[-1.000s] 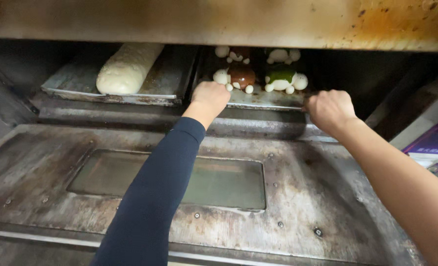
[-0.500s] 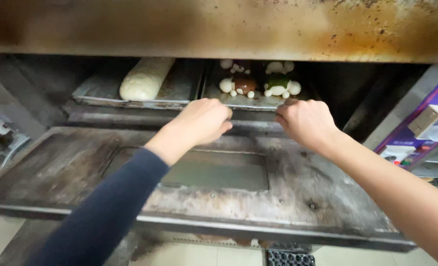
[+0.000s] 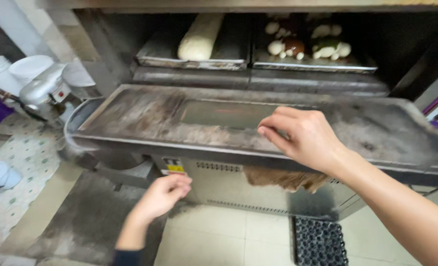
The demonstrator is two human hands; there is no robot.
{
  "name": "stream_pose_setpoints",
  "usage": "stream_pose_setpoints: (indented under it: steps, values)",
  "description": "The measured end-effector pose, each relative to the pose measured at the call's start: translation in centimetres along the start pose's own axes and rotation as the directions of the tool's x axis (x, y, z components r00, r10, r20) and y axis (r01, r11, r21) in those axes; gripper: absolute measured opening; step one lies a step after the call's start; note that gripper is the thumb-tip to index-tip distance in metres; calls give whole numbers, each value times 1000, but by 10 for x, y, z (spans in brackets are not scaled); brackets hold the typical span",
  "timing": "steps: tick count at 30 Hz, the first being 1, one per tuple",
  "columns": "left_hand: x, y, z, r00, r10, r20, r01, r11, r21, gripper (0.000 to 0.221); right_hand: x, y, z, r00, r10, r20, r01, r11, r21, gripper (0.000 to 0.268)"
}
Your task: The person removes trays of baked buns and bread from an oven using a mitt and a tool, slides a tray with a long dough piece and another tray with turtle-shaped dough into the oven, adjusts the oven timer controls, and then fries bread pieces in a pot of oil using chopsticks.
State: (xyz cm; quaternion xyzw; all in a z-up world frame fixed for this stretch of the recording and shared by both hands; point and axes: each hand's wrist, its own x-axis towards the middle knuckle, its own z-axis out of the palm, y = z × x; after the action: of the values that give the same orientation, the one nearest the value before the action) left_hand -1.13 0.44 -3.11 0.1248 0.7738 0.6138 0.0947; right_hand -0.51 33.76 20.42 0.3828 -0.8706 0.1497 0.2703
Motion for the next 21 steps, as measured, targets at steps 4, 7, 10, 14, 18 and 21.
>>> stream_pose_setpoints:
  steps: [4, 7, 10, 14, 18, 21]
  values:
    - [56, -90, 51, 951, -275, -140, 146, 801, -580, 44, -6, -31, 26, 978, -205, 44, 206, 978, -16, 12]
    - [116, -115, 80, 983, -96, -155, -117, 320, -940, 13, -25, -53, 24, 978, -208, -21, 205, 974, -95, 10]
    - [154, -117, 100, 963, -188, -192, -196, -4, -981, 12, -44, -66, 12, 982, -171, -86, 157, 977, -144, 9]
    - [157, -97, 106, 955, -210, -208, -235, -115, -965, 21, -61, -77, -6, 985, -120, -123, 90, 970, -226, 11]
    - [144, -47, 93, 972, -134, -195, -209, -101, -973, 16, -61, -82, -11, 978, -131, -161, 87, 963, -254, 10]
    - [140, 0, 70, 980, 0, -199, -199, -76, -977, 7, -50, -74, -2, 976, -120, -182, 63, 955, -291, 9]
